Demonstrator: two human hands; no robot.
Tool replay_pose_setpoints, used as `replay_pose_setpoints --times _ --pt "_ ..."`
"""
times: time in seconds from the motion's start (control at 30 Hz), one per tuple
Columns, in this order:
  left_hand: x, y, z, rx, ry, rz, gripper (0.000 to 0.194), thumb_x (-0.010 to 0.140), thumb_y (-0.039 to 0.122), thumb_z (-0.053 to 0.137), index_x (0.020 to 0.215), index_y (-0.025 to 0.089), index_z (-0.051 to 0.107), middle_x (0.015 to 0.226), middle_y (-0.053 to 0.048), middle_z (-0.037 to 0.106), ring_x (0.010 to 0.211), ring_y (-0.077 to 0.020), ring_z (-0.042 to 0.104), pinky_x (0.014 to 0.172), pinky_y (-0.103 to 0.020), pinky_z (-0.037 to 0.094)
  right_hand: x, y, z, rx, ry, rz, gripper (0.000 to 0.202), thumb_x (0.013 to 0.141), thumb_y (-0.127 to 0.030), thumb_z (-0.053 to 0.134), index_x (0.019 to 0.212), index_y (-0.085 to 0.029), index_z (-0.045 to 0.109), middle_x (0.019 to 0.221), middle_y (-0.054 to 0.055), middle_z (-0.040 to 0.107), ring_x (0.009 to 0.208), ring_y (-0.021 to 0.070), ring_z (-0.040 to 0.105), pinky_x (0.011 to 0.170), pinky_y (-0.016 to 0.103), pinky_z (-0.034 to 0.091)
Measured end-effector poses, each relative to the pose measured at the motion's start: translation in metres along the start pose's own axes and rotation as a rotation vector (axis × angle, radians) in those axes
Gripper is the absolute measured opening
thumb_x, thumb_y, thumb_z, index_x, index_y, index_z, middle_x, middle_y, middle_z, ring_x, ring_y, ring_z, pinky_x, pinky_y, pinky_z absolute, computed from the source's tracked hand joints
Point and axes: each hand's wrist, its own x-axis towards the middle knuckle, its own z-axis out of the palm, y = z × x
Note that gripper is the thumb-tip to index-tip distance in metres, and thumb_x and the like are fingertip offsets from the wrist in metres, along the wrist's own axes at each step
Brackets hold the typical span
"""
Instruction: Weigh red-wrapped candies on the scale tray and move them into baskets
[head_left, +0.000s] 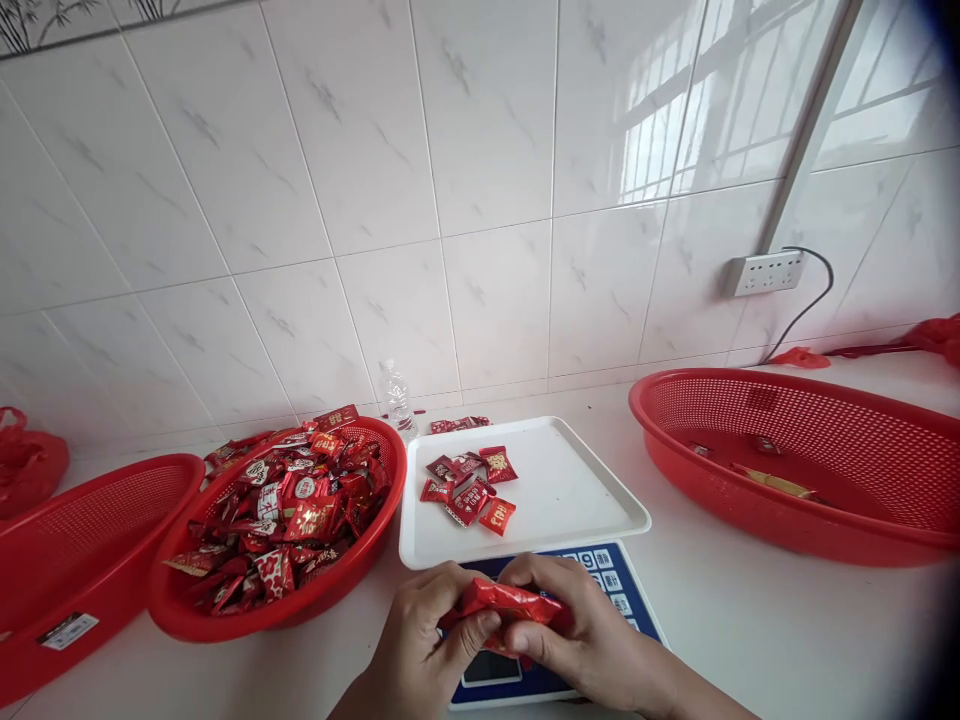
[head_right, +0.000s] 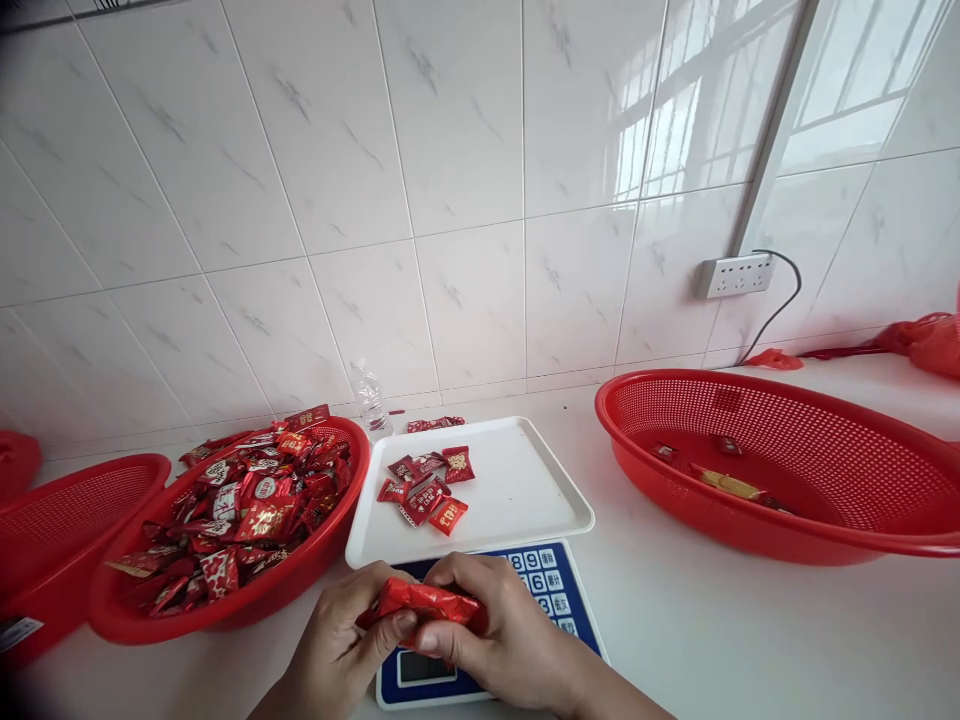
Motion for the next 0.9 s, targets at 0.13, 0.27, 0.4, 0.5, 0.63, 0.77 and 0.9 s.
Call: replay_pose_setpoints --times 0.13,0.27,0.4,0.5,0.63,0.77,0.9 --pt "0.013 0.008 -0.013 0.012 -0.011 -0.169 0.032 0.092 0.041 0.049 0.119 0.025 0.056 0.105 -0.006 0.067 0.096 -0.0194 0.064 0.083 -0.028 0.051 0.000 0.003 -0.004 0.027 0.164 0.052 0.038 0.092 -0.050 0.045 0.075 -0.018 0.059 0.065 0.000 0.060 0.055 0.0117 0.050 0.053 0.022 0.041" --pt "0.045 0.007 -0.023 0.238 -0.072 -0.227 0.052 0.090 0.053 0.046 0.136 0.028 0.043 0.144 -0.008 0.044 0.134 -0.0274 0.037 0.110 -0.044 0.032 0.004 0.012 -0.012 0.230 0.699 0.135 0.037 0.088 -0.053 0.051 0.073 -0.019 0.060 0.066 0.001 0.058 0.059 0.0137 0.051 0.053 0.023 0.045" --pt "0.087 -0.009 -0.026 0.524 -0.329 -0.349 0.092 0.077 0.073 0.049 0.149 0.023 0.022 0.158 -0.011 0.008 0.144 -0.0327 -0.002 0.115 -0.054 0.009 0.012 0.013 -0.019 0.441 0.896 0.211 0.039 0.086 -0.059 0.050 0.075 -0.022 0.057 0.067 0.000 0.058 0.054 0.0134 0.050 0.048 0.024 0.046" --pt "0.109 -0.025 -0.022 0.665 -0.487 -0.428 0.114 0.064 0.080 0.053 0.151 0.025 0.005 0.158 -0.013 -0.003 0.141 -0.0383 -0.011 0.110 -0.063 0.002 0.015 0.010 -0.022 0.483 0.932 0.213 0.038 0.083 -0.060 0.054 0.079 -0.022 0.057 0.068 -0.001 0.058 0.054 0.0125 0.052 0.045 0.023 0.046" --pt "0.114 -0.037 -0.011 0.756 -0.467 -0.395 0.094 0.072 0.080 0.042 0.148 0.030 0.023 0.156 -0.013 0.014 0.140 -0.0422 0.015 0.106 -0.063 0.017 0.013 0.011 -0.025 0.456 0.883 0.235 0.037 0.087 -0.057 0.049 0.080 -0.021 0.056 0.071 0.001 0.059 0.055 0.0135 0.055 0.043 0.024 0.047" --pt "0.104 -0.039 0.000 0.878 -0.266 -0.235 0.063 0.085 0.069 0.034 0.128 0.027 0.053 0.131 -0.013 0.050 0.119 -0.0354 0.045 0.095 -0.053 0.036 0.011 0.013 -0.026 0.469 0.858 0.250 0.036 0.089 -0.055 0.047 0.083 -0.021 0.057 0.073 0.001 0.058 0.057 0.0138 0.055 0.046 0.025 0.049" --pt "0.105 -0.048 -0.002 0.888 -0.200 -0.166 0.047 0.088 0.057 0.042 0.112 0.021 0.061 0.110 -0.012 0.058 0.102 -0.0315 0.055 0.080 -0.042 0.044 0.010 0.012 -0.025 0.444 0.868 0.257 0.037 0.086 -0.056 0.054 0.077 -0.020 0.055 0.067 -0.001 0.055 0.053 0.0118 0.051 0.047 0.023 0.048"
